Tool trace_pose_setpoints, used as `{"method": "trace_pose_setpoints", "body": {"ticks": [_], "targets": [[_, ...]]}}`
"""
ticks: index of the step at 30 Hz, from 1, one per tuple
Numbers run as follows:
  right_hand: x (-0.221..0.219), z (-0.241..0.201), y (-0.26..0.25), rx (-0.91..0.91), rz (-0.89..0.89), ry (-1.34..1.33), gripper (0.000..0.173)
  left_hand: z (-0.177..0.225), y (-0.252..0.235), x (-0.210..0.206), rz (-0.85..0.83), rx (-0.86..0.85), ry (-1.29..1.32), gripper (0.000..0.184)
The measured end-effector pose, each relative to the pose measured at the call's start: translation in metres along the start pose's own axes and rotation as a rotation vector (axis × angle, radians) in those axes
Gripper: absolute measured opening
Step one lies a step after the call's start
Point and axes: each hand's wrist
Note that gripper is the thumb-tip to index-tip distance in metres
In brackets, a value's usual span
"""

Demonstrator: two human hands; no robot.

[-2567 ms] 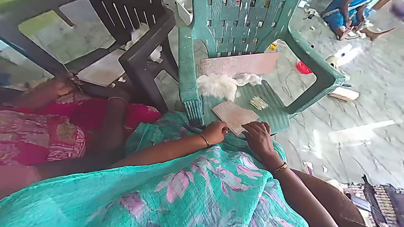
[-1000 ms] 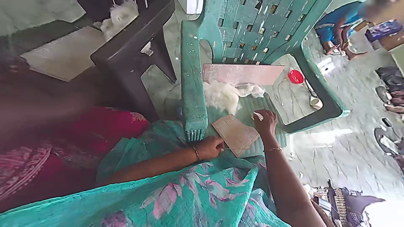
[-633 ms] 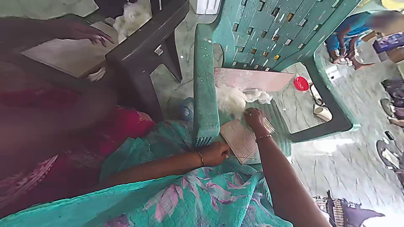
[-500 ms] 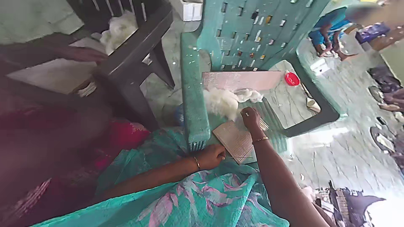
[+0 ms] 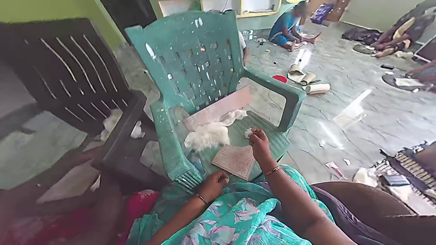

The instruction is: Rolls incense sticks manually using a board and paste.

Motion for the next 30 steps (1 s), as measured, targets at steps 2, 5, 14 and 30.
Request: {"method": "trace_pose_setpoints", "body": {"ticks": [2,5,14,30], "targets": [[0.003,0.0,0.009,-0.032,-0.011,-0.012,0.027,0.002,-0.001,-0.003,0.036,0.041,0.039,0.03],[0.007,0.003,0.016,-0.055,-0.073,-0.056,0.03,0.008,-0.001,-0.005,0.082,0.096,0.095,0.029],[0.011,0.009,0.042,-0.19,-0.223,-0.199,0.011,0.027,0.005,-0.011,0.315,0.2,0.339,0.011],[0.027,-0.002,0.024,-0.201,-0.249,-0.214,0.023,0.087,-0.021,0.004,0.463,0.052,0.42,0.007]]}}
Point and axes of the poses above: each hand's wrist, its own y-axis away from the middle knuckle, its own x-axis out of the back of the hand, z = x × y, and after that the axes turned 3 degrees about z, right-handed
